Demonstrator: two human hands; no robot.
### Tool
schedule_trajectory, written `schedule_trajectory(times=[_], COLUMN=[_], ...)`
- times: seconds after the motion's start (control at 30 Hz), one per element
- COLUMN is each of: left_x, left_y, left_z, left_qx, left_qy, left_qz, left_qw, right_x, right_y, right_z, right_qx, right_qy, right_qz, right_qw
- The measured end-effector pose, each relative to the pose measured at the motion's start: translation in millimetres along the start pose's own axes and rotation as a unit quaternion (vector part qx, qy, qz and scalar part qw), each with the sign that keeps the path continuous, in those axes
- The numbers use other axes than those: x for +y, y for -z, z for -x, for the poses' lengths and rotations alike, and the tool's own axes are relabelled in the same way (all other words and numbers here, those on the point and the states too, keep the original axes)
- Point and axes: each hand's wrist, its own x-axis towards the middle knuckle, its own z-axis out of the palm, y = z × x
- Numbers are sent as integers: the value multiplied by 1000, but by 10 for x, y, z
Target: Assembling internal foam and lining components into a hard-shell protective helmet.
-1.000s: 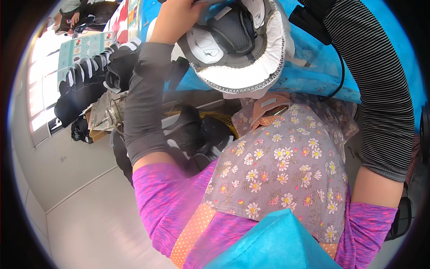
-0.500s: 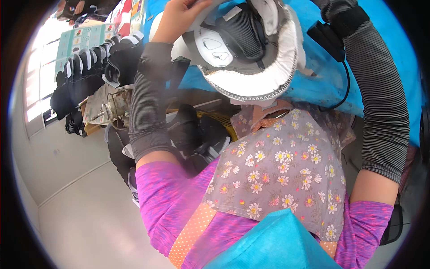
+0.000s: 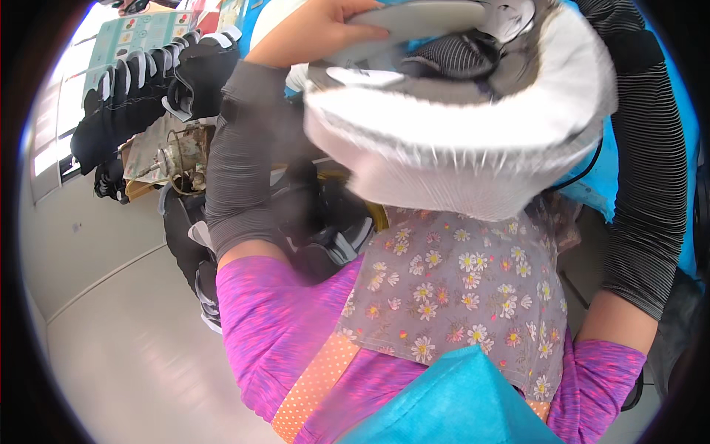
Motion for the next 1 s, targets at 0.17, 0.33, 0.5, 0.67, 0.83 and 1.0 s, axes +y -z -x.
schedule_trajectory(times=[0.17,0.33,0.5,0.67,0.83,1.0], left_x=[198,174,343,172,138,55], left_y=[-364,-398,-489,-539,-571,-585], left_z=[56,225,331,441,492,482], left_qx=[-29,-21,-40,24,36,48], left_qy=[-171,-190,-179,-118,-111,-122], left_qz=[-101,-162,-246,-236,-270,-267], left_qw=[980,968,952,964,956,955], right_x=[178,430,319,98,-382,-698], right_y=[-81,-234,-319,-627,-725,-931], right_z=[34,-111,-63,69,237,329], right_qx=[-135,-123,-130,-11,-38,31], right_qy=[-68,-10,20,77,76,60], right_qz=[-89,-145,-101,23,12,149], right_qw=[984,982,986,997,996,987])
